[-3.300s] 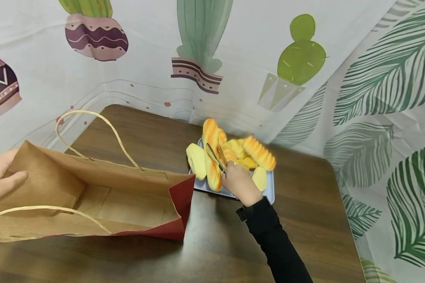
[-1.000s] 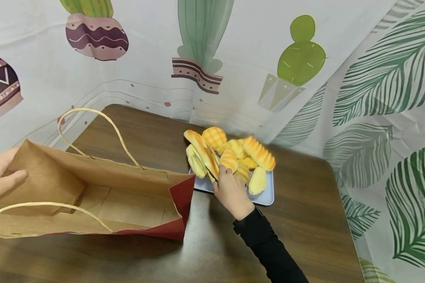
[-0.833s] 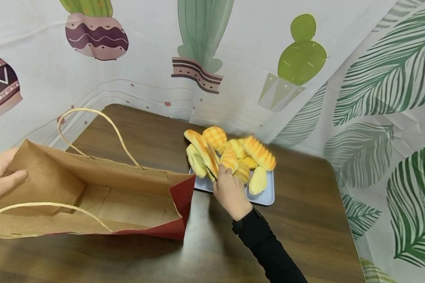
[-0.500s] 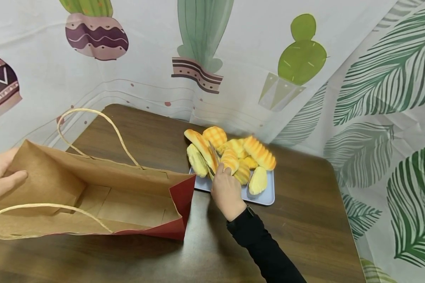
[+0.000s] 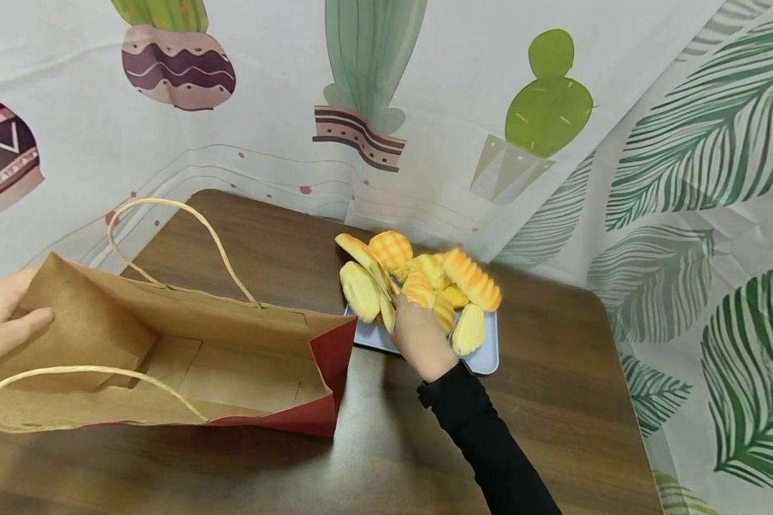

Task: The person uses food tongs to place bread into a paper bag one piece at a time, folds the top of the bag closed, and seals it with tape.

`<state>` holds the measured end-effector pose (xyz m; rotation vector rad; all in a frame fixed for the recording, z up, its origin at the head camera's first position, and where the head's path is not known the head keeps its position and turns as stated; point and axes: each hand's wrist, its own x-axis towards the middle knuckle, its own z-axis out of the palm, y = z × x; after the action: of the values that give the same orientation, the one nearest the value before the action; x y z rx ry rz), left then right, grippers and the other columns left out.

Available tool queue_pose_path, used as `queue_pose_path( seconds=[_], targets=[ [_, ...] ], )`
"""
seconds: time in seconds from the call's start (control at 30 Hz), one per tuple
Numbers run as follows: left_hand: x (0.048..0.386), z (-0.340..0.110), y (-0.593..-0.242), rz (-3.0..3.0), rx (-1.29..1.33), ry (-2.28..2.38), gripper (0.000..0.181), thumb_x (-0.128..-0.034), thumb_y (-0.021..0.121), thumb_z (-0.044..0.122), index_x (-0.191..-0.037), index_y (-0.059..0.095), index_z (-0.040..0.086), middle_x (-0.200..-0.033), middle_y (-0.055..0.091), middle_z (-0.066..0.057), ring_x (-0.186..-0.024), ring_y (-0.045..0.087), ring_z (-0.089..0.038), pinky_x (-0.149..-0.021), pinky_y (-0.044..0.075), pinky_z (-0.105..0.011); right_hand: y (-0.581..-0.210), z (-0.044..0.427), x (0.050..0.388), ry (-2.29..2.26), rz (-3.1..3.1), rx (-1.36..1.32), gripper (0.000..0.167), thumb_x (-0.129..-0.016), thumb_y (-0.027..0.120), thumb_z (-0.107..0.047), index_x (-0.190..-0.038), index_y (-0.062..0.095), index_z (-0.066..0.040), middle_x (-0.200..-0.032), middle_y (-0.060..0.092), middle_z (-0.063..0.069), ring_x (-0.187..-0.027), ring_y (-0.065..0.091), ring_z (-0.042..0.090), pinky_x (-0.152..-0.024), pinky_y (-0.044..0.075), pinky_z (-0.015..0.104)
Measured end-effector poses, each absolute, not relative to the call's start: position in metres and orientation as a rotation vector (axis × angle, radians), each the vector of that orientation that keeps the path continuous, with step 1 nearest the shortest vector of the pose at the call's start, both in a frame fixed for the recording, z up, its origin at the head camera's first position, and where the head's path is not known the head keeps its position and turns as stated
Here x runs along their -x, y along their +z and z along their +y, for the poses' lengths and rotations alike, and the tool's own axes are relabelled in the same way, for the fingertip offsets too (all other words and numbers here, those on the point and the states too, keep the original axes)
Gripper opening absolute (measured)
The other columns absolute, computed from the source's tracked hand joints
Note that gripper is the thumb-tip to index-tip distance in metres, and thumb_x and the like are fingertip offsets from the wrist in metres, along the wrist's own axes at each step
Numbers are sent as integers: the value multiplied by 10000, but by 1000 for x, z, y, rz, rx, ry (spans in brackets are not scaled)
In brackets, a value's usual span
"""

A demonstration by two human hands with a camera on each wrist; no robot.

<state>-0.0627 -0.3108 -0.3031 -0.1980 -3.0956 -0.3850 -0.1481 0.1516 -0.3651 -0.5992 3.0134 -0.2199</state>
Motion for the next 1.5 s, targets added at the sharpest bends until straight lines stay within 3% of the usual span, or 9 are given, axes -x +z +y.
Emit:
queue_pose_path(
  seconds=[0.27,0.4,0.6,0.97,1.07,1.5],
  targets=[
    [62,-312,-302,-3126,192,-379,415,-842,588,44,-1162,394,-137,-931,595,-377,-911,498,-656,-708,411,-709,-356,169,152,-424,2914,505,385,-957,543,-108,-1302,472,47,-691,548,81,-534,472,153,-469,363,250],
    [63,-313,-303,-3135,191,-376,440,-845,584,48,-1179,384,-156,-976,578,-397,-931,491,-658,-727,409,-713,-350,180,150,-583,2839,468,431,-985,514,-152,-1377,416,-2,-618,531,52,-461,490,135,-425,400,262],
    [63,-314,-303,-3136,194,-376,447,-847,582,49,-1188,380,-159,-980,573,-405,-933,491,-657,-731,409,-713,-340,196,146,-801,2756,496,451,-991,509,-183,-1404,397,-40,-517,513,10,-401,494,132,-440,433,288],
    [64,-314,-304,-3121,202,-363,432,-844,590,52,-1167,389,-153,-1047,534,-433,-950,467,-673,-748,401,-719,-301,219,116,-939,2744,593,434,-978,543,-252,-1386,441,-145,-477,472,-21,-346,451,123,-324,393,272],
    [65,-314,-304,-3113,212,-366,412,-841,592,49,-1150,401,-145,-1037,540,-428,-947,471,-670,-749,403,-714,-286,227,103,-939,2756,604,430,-973,552,-245,-1384,448,-175,-446,446,-54,-322,417,93,-283,371,269],
    [66,-312,-302,-3116,222,-373,403,-840,590,53,-1130,405,-156,-980,560,-413,-928,482,-665,-732,411,-698,-241,276,44,-828,2836,1003,561,-875,614,45,-1378,467,-157,-507,386,-227,-409,387,-92,-407,350,95]
  ],
)
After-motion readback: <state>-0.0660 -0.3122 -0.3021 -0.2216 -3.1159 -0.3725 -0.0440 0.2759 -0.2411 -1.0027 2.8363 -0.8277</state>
